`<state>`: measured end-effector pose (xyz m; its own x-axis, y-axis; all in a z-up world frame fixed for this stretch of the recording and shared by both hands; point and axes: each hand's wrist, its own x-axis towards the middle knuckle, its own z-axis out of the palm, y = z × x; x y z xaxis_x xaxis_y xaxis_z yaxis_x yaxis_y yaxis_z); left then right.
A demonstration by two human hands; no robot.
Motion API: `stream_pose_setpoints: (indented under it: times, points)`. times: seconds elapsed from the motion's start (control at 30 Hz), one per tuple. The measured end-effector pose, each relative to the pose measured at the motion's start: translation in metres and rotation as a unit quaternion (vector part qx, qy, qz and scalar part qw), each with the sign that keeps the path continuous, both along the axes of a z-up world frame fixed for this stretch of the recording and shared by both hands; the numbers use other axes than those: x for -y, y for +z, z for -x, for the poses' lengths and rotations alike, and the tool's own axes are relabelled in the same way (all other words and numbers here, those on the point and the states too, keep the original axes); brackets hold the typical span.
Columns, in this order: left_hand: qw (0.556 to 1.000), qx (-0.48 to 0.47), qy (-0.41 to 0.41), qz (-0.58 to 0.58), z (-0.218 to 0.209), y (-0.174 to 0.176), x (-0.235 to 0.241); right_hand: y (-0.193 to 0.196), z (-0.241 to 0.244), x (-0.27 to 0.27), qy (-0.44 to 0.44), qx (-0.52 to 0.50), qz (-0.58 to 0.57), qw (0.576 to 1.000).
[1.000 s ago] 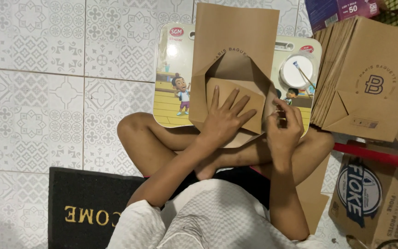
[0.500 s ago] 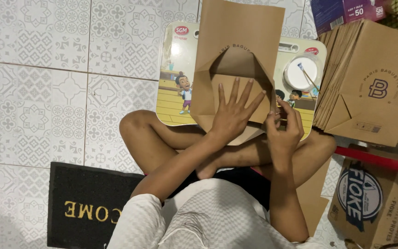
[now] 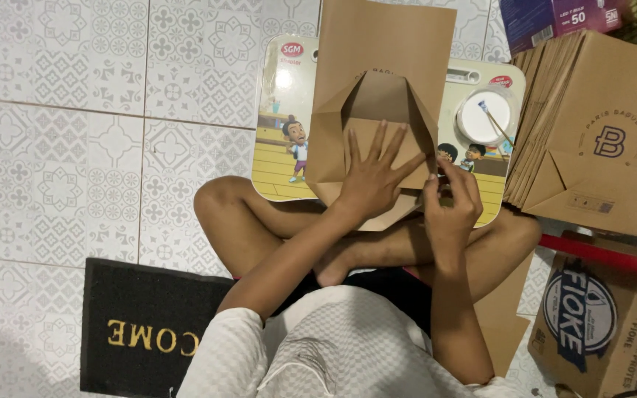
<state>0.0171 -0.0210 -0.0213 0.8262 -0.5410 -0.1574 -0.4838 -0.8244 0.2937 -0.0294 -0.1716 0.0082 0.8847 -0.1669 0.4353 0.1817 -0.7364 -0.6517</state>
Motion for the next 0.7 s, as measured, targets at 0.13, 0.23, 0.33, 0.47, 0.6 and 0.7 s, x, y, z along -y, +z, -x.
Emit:
stream_pose_setpoints:
  times: [0.13,0.23,0.33,0.47,0.6,0.7]
  points:
    - [0.991,0.085,0.036,0.098,0.004,-0.016,0.01,-0.001,-0.001,0.005,0.0,0.009,0.007,1.0]
    - [0.955,0.265,0.036,0.124,0.009,-0.016,0.015,-0.002,0.0,0.009,-0.01,0.013,0.014,1.0]
    - [0.943,0.3,0.069,0.13,0.009,-0.004,0.016,-0.007,-0.001,0.014,-0.008,0.019,0.006,1.0]
    - [0.983,0.164,0.074,0.045,0.008,0.001,0.019,-0.007,-0.002,0.011,-0.005,0.0,-0.008,1.0]
    - [0.996,-0.092,0.003,0.007,-0.01,0.037,0.007,-0.009,-0.004,0.008,-0.007,-0.013,-0.007,1.0]
    - [0.987,-0.153,-0.026,0.048,-0.015,0.02,0.002,-0.005,-0.006,0.005,-0.01,-0.018,-0.014,1.0]
